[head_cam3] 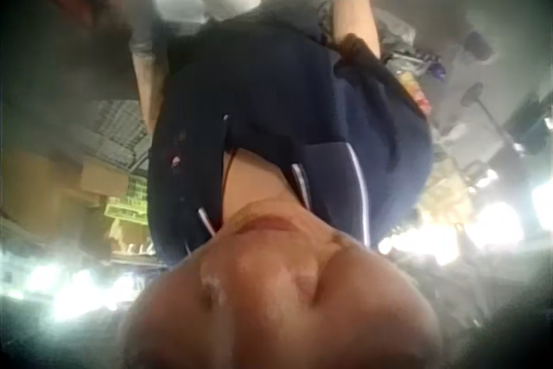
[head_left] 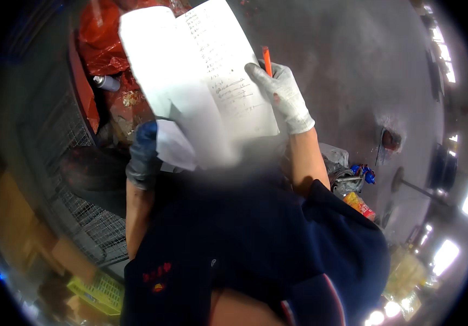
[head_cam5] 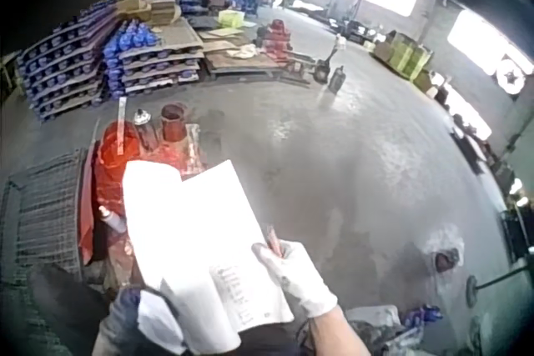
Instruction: The person checks entries in a logbook and writes on a small slip of paper using a pen.
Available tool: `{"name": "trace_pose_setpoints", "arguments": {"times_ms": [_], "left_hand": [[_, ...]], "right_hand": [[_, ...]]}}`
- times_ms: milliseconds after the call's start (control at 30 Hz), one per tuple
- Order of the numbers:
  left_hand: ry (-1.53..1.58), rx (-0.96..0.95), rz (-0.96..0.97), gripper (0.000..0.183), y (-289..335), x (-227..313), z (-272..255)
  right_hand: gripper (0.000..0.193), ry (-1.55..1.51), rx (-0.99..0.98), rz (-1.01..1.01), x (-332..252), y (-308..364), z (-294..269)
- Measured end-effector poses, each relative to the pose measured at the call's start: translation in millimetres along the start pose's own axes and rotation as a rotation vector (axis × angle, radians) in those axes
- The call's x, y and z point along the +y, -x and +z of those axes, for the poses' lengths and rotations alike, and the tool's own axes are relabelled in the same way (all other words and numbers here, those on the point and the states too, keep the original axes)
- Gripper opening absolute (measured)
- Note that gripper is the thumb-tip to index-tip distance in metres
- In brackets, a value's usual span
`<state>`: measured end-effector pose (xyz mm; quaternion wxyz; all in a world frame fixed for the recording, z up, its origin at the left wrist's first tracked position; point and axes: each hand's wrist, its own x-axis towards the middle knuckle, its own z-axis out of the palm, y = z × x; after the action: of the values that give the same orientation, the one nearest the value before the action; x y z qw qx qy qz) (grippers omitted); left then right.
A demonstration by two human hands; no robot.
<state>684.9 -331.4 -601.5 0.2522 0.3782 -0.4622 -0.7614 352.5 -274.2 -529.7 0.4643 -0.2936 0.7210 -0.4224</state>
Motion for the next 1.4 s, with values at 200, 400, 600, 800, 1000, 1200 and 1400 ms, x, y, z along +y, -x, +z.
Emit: {"name": "trace_pose_setpoints", "arguments": {"times_ms": [200, 400, 600, 800, 1000, 1200, 1400], "left_hand": [[-0.444, -0.053, 0.268, 0.019, 29, 1, -60], [-0.149, 0.225, 0.139, 0.019, 59, 11, -71], [-0.376, 0.336, 0.223, 0.020, 101, 17, -103], [-0.429, 0.536, 0.211, 0.020, 139, 9, -97], [-0.027, 0.590, 0.108, 0.028, 162, -17, -75], [0.554, 0.463, 0.456, 0.049, 208, 28, -110], [0.670, -0.041, 0.572, 0.077, 143, 81, -67]], "right_hand": [[0.044, 0.028, 0.056, -0.066, 12, -10, 3], [0.049, -0.017, 0.054, -0.114, 13, -10, 5], [0.044, -0.147, -0.015, -0.130, 8, -2, 9], [0.042, -0.239, -0.078, -0.140, 26, -15, 14], [0.044, -0.178, -0.173, -0.125, 45, -49, 2], [0.044, -0.207, -0.167, -0.128, 33, -39, 5], [0.044, -0.105, -0.163, -0.083, 32, -40, 5]]}}
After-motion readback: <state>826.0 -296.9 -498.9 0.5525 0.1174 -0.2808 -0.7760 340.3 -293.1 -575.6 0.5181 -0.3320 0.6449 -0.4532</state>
